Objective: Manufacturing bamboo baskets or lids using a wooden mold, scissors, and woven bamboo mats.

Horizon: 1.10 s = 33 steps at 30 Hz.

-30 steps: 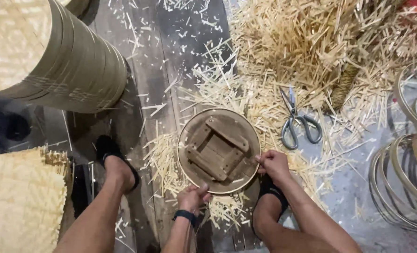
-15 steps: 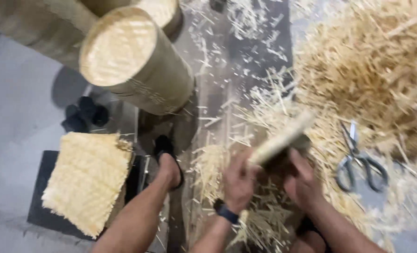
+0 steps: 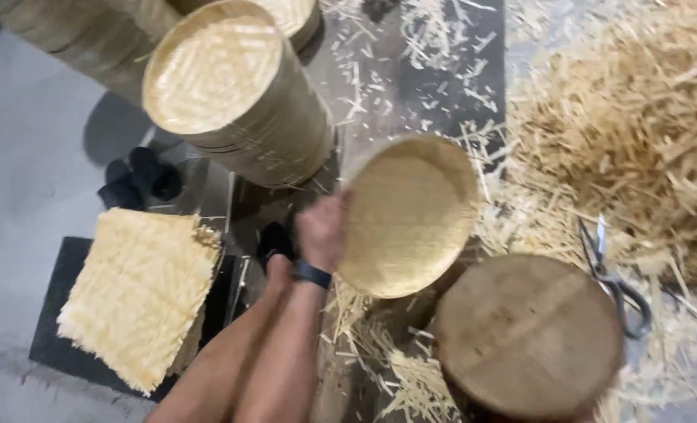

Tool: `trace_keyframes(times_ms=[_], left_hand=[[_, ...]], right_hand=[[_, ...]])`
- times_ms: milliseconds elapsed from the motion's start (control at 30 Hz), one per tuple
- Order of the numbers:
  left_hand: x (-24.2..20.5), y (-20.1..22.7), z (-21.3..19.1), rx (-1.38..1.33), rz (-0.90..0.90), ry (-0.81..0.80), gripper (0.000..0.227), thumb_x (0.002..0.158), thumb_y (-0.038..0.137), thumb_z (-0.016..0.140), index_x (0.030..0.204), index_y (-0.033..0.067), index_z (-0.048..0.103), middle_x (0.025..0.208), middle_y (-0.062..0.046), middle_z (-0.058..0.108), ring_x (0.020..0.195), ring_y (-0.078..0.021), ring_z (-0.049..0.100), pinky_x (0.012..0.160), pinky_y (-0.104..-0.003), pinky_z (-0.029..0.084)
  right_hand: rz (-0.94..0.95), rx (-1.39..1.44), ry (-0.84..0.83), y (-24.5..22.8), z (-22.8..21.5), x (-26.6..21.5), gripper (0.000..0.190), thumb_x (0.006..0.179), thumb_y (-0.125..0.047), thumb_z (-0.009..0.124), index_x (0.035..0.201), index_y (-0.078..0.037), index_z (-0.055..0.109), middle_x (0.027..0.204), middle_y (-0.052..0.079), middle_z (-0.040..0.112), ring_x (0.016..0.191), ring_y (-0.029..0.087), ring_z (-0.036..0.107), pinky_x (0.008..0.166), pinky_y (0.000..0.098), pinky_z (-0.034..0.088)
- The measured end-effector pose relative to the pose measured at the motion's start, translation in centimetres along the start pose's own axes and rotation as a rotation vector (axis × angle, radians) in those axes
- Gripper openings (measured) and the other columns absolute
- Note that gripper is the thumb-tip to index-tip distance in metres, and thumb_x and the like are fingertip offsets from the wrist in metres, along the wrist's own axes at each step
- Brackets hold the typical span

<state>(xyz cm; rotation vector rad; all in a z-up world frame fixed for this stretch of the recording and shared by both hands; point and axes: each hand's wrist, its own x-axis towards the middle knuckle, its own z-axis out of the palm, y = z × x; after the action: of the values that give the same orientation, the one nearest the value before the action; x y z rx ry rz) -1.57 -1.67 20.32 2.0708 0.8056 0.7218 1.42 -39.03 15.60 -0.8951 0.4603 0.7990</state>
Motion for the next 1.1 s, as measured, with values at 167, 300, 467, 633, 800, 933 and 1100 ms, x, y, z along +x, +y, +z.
trace_keyframes(times_ms=[167, 300, 467, 633, 800, 933, 1100], left_hand=[[3.1, -3.8, -0.3, 0.006, -0.406, -0.144, 0.063, 0.097, 0.061, 0.061, 0.095, 0.0001, 0.076, 0.082, -0.012, 0.071, 0.074, -0.0138, 0.056, 0.069, -0.036, 0.051], [1.8, -9.3, 4.2, 0.001, -0.478, -0.339, 0.061, 0.094, 0.06, 0.061, 0.104, 0.0024, 0.078, 0.093, -0.012, 0.076, 0.085, -0.0145, 0.063, 0.08, -0.034, 0.052], [-0.7, -7.1, 9.1, -0.048, -0.411, -0.423, 0.047, 0.094, 0.051, 0.062, 0.111, 0.0101, 0.078, 0.102, -0.008, 0.078, 0.095, -0.0169, 0.071, 0.085, -0.033, 0.054], [-10.3, 10.5, 11.5, 0.644, 0.388, -0.948, 0.039, 0.09, 0.035, 0.064, 0.099, -0.0022, 0.06, 0.097, -0.021, 0.056, 0.093, -0.0353, 0.055, 0.085, -0.05, 0.047], [-20.6, 1.6, 14.5, 0.503, 0.687, -0.731, 0.057, 0.089, 0.024, 0.059, 0.139, -0.0009, 0.055, 0.148, -0.024, 0.052, 0.143, -0.0411, 0.041, 0.117, -0.053, 0.032], [-15.6, -6.1, 10.5, 0.521, 0.908, -0.722, 0.049, 0.089, 0.009, 0.063, 0.138, 0.0063, 0.06, 0.142, -0.017, 0.062, 0.136, -0.0316, 0.056, 0.116, -0.05, 0.042], [3.7, -1.4, -0.1, 0.79, 1.161, -0.506, 0.034, 0.083, 0.008, 0.064, 0.117, 0.0086, 0.065, 0.112, -0.009, 0.07, 0.104, -0.0237, 0.067, 0.099, -0.041, 0.054]], right_hand=[[0.079, -0.043, 0.148, 3.9, -4.2, 5.1, 0.061, 0.101, -0.044, 0.04, 0.146, -0.005, 0.048, 0.141, 0.012, 0.059, 0.122, 0.023, 0.061, 0.1, 0.0408, 0.05], [0.169, -0.087, 0.143, 6.7, -10.6, 8.1, 0.067, 0.103, -0.053, 0.036, 0.138, 0.002, 0.05, 0.126, 0.019, 0.062, 0.108, 0.028, 0.066, 0.09, 0.0449, 0.055], [0.07, -0.624, 0.14, 7.7, -14.6, 6.2, 0.068, 0.109, -0.047, 0.036, 0.111, 0.011, 0.071, 0.089, 0.023, 0.076, 0.073, 0.033, 0.072, 0.067, 0.0433, 0.056], [-0.402, -1.214, 0.079, 7.7, -12.7, 3.9, 0.029, 0.098, -0.025, 0.056, 0.096, -0.003, 0.074, 0.071, 0.012, 0.073, 0.063, 0.022, 0.072, 0.063, 0.0333, 0.057], [-0.615, -1.283, 0.07, 8.6, -14.9, 6.4, 0.025, 0.101, -0.022, 0.057, 0.092, -0.003, 0.071, 0.076, 0.013, 0.07, 0.069, 0.019, 0.068, 0.066, 0.0324, 0.055], [-0.46, -1.219, 0.156, 9.4, -16.0, 7.2, 0.033, 0.099, -0.028, 0.062, 0.081, -0.002, 0.073, 0.064, 0.008, 0.066, 0.056, 0.017, 0.066, 0.059, 0.0335, 0.054], [-0.488, -1.147, 0.23, 13.9, -22.1, 12.5, 0.031, 0.098, -0.028, 0.063, 0.086, -0.004, 0.079, 0.057, 0.01, 0.065, 0.047, 0.016, 0.062, 0.053, 0.0336, 0.051]])
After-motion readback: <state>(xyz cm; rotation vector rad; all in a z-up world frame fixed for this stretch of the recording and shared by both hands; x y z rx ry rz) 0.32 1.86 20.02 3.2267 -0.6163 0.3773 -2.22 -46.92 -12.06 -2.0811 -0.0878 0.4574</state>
